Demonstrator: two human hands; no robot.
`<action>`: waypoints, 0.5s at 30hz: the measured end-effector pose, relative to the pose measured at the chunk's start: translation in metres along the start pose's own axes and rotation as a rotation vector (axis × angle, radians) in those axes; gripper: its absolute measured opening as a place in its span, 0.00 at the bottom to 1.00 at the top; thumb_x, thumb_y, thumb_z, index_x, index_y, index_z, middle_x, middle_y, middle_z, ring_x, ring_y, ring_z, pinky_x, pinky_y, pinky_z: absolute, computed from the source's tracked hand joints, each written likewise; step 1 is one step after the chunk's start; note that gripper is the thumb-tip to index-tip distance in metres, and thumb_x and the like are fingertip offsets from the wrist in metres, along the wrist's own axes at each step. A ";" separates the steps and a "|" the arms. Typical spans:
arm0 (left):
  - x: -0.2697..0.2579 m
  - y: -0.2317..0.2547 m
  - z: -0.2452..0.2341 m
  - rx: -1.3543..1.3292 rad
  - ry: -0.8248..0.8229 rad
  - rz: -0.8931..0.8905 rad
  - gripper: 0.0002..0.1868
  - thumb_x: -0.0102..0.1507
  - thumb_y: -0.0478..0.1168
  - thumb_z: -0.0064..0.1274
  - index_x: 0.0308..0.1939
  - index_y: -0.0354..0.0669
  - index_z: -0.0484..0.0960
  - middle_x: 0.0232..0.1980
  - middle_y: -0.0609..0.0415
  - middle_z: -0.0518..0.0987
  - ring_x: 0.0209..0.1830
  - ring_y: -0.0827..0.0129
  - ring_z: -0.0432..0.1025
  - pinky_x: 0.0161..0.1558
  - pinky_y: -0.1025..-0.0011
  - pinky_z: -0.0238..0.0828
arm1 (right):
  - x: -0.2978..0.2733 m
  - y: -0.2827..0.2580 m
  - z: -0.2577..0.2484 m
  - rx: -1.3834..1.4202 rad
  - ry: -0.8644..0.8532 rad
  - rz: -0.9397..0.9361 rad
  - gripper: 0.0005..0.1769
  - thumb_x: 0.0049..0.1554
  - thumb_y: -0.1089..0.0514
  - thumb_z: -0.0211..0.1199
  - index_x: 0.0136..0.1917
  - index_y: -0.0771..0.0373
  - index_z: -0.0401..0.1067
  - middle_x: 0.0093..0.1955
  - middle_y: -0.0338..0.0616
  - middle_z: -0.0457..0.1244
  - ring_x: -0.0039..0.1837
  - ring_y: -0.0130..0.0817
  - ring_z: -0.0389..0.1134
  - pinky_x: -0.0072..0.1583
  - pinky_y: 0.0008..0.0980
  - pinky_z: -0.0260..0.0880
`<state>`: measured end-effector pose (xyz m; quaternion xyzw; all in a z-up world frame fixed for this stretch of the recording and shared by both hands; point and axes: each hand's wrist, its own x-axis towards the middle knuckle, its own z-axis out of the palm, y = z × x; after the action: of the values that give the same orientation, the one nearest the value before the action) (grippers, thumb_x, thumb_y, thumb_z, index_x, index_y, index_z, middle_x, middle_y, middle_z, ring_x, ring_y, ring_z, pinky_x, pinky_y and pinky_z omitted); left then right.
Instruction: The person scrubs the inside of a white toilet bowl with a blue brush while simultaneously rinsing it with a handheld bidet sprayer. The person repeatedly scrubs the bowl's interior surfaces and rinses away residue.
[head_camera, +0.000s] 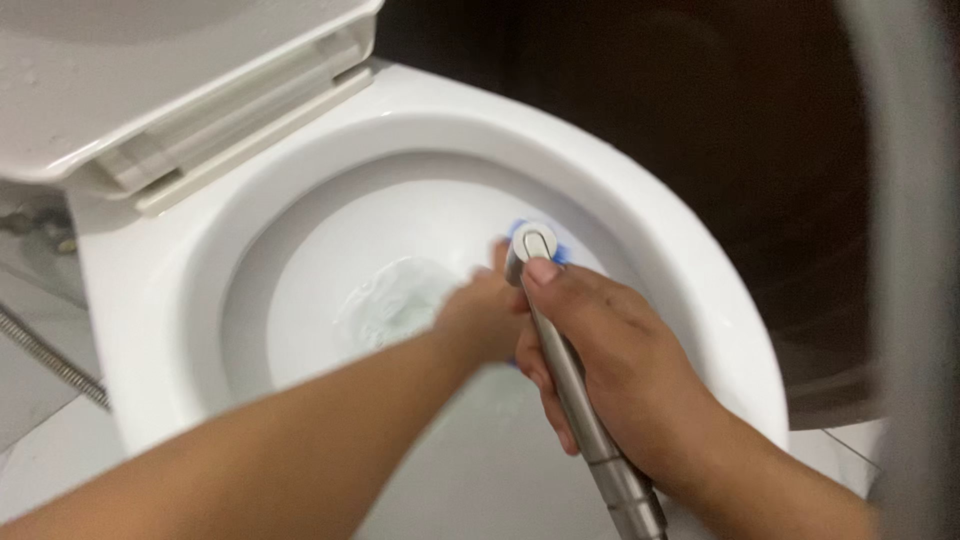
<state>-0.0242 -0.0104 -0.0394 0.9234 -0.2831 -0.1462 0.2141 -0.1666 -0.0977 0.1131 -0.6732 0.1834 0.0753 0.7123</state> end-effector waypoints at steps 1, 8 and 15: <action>-0.002 0.005 0.017 0.155 0.061 0.244 0.32 0.63 0.58 0.54 0.65 0.53 0.59 0.57 0.37 0.79 0.56 0.41 0.76 0.51 0.55 0.74 | -0.001 0.000 -0.003 0.028 0.006 -0.017 0.31 0.60 0.34 0.48 0.50 0.65 0.72 0.24 0.42 0.58 0.17 0.28 0.56 0.19 0.27 0.58; 0.007 -0.011 0.010 -0.038 -0.003 -0.068 0.40 0.65 0.58 0.51 0.77 0.50 0.55 0.56 0.40 0.77 0.54 0.44 0.76 0.54 0.53 0.73 | 0.001 -0.002 -0.015 0.071 0.027 -0.102 0.33 0.60 0.33 0.48 0.50 0.67 0.73 0.25 0.41 0.59 0.18 0.26 0.57 0.20 0.27 0.59; -0.049 0.053 -0.019 0.019 -0.233 0.447 0.24 0.62 0.56 0.52 0.60 0.54 0.76 0.55 0.51 0.80 0.55 0.53 0.76 0.54 0.57 0.72 | 0.005 -0.008 -0.016 -0.050 -0.057 -0.083 0.33 0.61 0.33 0.50 0.52 0.66 0.73 0.26 0.41 0.60 0.20 0.26 0.58 0.24 0.25 0.62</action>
<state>-0.0804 -0.0149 0.0099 0.8166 -0.5045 -0.1981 0.1982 -0.1620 -0.1148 0.1185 -0.6956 0.1332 0.0693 0.7026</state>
